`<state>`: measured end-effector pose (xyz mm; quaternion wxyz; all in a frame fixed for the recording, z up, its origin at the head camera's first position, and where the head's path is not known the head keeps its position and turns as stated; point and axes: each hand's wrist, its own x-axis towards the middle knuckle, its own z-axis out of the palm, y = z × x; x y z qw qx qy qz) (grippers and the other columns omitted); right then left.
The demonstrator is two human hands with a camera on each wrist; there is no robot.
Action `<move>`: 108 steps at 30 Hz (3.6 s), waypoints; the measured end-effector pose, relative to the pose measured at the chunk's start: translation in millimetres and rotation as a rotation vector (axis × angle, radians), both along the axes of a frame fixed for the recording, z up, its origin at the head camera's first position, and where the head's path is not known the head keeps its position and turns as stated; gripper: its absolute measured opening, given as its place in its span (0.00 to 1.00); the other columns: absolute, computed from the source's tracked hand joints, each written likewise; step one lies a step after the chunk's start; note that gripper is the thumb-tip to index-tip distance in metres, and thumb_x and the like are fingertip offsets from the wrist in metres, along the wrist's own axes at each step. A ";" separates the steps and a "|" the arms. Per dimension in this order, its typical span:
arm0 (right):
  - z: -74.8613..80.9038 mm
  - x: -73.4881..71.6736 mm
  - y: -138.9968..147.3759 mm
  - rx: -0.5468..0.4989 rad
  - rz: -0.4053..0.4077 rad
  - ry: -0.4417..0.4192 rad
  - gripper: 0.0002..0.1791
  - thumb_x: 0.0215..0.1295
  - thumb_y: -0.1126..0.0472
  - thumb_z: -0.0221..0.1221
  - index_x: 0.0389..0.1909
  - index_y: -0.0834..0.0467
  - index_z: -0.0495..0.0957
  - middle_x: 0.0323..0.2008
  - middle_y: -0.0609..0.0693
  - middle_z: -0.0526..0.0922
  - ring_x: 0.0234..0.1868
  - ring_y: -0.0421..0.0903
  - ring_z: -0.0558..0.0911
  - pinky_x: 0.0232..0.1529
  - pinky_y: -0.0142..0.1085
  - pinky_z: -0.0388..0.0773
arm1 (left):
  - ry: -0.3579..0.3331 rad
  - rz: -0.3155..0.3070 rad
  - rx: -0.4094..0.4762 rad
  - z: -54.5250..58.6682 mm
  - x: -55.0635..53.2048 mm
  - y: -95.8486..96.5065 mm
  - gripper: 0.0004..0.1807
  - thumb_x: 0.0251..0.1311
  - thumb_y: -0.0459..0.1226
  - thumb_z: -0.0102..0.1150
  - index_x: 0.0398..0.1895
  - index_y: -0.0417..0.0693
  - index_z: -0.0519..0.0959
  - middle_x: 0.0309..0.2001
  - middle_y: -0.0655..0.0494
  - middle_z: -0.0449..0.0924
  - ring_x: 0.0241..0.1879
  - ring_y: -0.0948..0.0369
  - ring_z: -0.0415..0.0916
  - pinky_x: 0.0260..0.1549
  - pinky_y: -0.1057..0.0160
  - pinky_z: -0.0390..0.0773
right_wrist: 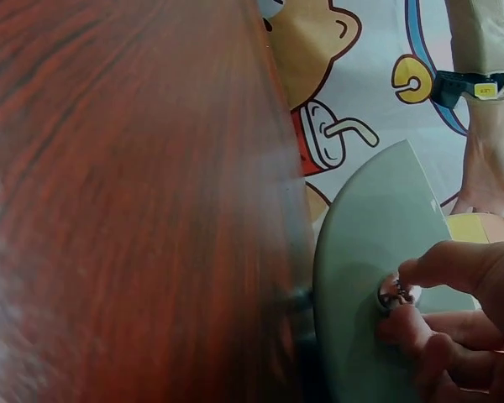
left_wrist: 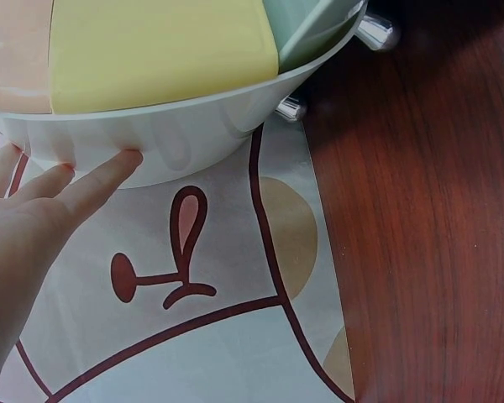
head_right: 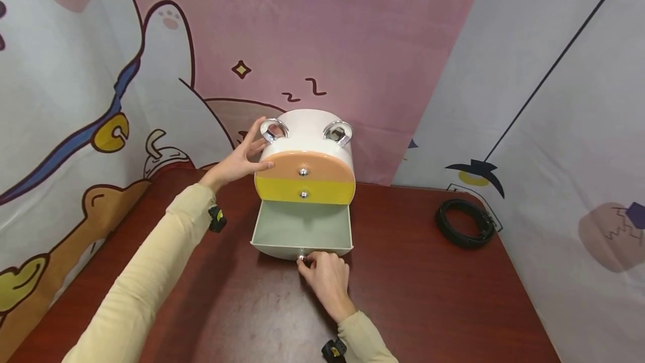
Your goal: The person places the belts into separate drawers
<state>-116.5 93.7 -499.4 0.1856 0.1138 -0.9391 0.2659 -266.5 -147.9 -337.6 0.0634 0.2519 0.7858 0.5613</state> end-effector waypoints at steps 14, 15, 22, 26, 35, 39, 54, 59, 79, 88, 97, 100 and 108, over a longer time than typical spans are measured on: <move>9.1 -4.7 24.0 -0.101 0.206 -0.128 0.03 0.56 0.59 0.69 0.32 0.51 0.88 0.20 0.36 0.81 0.15 0.27 0.72 0.21 0.29 0.71 | 0.001 0.001 0.004 -0.4 0.9 0.5 0.57 0.58 0.33 0.67 0.77 0.70 0.36 0.77 0.55 0.31 0.72 0.42 0.44 0.61 0.37 0.55; 11.1 -5.4 27.3 -0.129 0.222 -0.140 0.03 0.56 0.60 0.69 0.32 0.51 0.88 0.22 0.38 0.83 0.17 0.27 0.73 0.23 0.29 0.72 | 0.002 0.001 0.003 -0.3 0.9 0.5 0.57 0.58 0.33 0.67 0.77 0.70 0.36 0.77 0.56 0.31 0.72 0.43 0.44 0.61 0.37 0.55; 28.7 -9.6 51.1 -0.202 0.326 -0.162 0.04 0.57 0.64 0.68 0.34 0.55 0.88 0.32 0.41 0.86 0.27 0.33 0.80 0.27 0.30 0.76 | 0.001 0.000 0.000 -2.2 0.3 -0.1 0.57 0.58 0.34 0.67 0.77 0.71 0.36 0.77 0.57 0.30 0.72 0.44 0.44 0.62 0.37 0.53; 35.5 -12.4 63.2 -0.209 0.371 -0.169 0.05 0.59 0.63 0.67 0.36 0.56 0.87 0.31 0.41 0.85 0.27 0.33 0.80 0.28 0.31 0.77 | 0.005 -0.006 0.003 -3.1 -0.5 -0.3 0.57 0.58 0.33 0.67 0.77 0.69 0.36 0.77 0.57 0.30 0.72 0.44 0.44 0.62 0.37 0.54; 42.7 -34.0 89.7 -0.212 0.387 -0.107 0.05 0.58 0.67 0.67 0.36 0.59 0.86 0.26 0.39 0.84 0.24 0.34 0.79 0.26 0.32 0.77 | 0.006 -0.008 0.006 -2.8 -3.1 -2.1 0.58 0.57 0.33 0.68 0.77 0.70 0.36 0.77 0.50 0.37 0.71 0.44 0.47 0.61 0.40 0.58; 47.7 -44.4 103.1 -0.203 0.417 -0.120 0.05 0.59 0.65 0.67 0.37 0.59 0.86 0.26 0.40 0.84 0.24 0.35 0.80 0.25 0.35 0.77 | 0.005 -0.004 0.004 -2.5 -3.5 -3.2 0.58 0.57 0.33 0.68 0.78 0.67 0.36 0.76 0.46 0.41 0.71 0.44 0.49 0.61 0.40 0.59; 47.4 -76.5 152.1 -0.092 0.325 -0.175 0.07 0.62 0.59 0.66 0.40 0.54 0.86 0.31 0.42 0.84 0.31 0.40 0.80 0.28 0.33 0.75 | -0.018 -0.022 0.034 -4.3 -4.8 -2.2 0.58 0.57 0.31 0.67 0.77 0.68 0.36 0.76 0.44 0.41 0.71 0.44 0.47 0.62 0.40 0.58; 39.8 -84.5 171.2 -0.075 0.289 -0.204 0.08 0.63 0.59 0.65 0.42 0.55 0.85 0.34 0.45 0.85 0.33 0.43 0.82 0.31 0.34 0.78 | -0.011 -0.026 0.033 -4.1 -5.0 -2.4 0.58 0.58 0.30 0.66 0.77 0.67 0.35 0.75 0.43 0.42 0.71 0.44 0.47 0.62 0.41 0.59; 18.4 -96.5 220.1 -0.132 0.188 -0.246 0.17 0.67 0.53 0.62 0.50 0.59 0.82 0.48 0.58 0.83 0.51 0.58 0.78 0.46 0.55 0.74 | -0.007 -0.013 0.009 -5.1 -5.5 -3.7 0.58 0.57 0.32 0.68 0.77 0.71 0.36 0.77 0.49 0.36 0.71 0.45 0.48 0.62 0.40 0.58; 4.9 -96.6 246.7 -0.206 0.120 -0.336 0.24 0.70 0.49 0.58 0.56 0.64 0.77 0.55 0.65 0.76 0.60 0.64 0.70 0.54 0.61 0.65 | 0.000 -0.012 0.012 -4.0 -4.0 -3.4 0.58 0.57 0.32 0.68 0.77 0.69 0.36 0.77 0.50 0.37 0.71 0.46 0.49 0.62 0.40 0.58; 1.2 -92.8 268.0 -0.134 0.090 -0.350 0.25 0.70 0.51 0.57 0.58 0.66 0.74 0.55 0.68 0.75 0.56 0.64 0.71 0.50 0.60 0.67 | 0.010 -0.011 0.007 -4.2 -4.7 -3.2 0.58 0.57 0.32 0.68 0.77 0.68 0.36 0.77 0.55 0.32 0.71 0.46 0.50 0.61 0.42 0.61; 1.2 -92.6 273.9 -0.085 0.100 -0.341 0.24 0.70 0.52 0.57 0.58 0.66 0.74 0.54 0.68 0.75 0.52 0.62 0.73 0.47 0.57 0.69 | 0.012 -0.010 0.016 -5.9 -6.9 -4.3 0.58 0.56 0.32 0.68 0.78 0.67 0.36 0.77 0.54 0.33 0.71 0.45 0.50 0.60 0.41 0.61; 3.3 -91.0 291.3 -0.084 0.052 -0.270 0.22 0.70 0.55 0.57 0.57 0.67 0.75 0.51 0.66 0.79 0.48 0.62 0.77 0.39 0.39 0.76 | 0.001 0.015 0.003 -7.1 -8.3 -3.3 0.58 0.56 0.31 0.68 0.77 0.71 0.37 0.77 0.52 0.35 0.71 0.45 0.50 0.60 0.42 0.62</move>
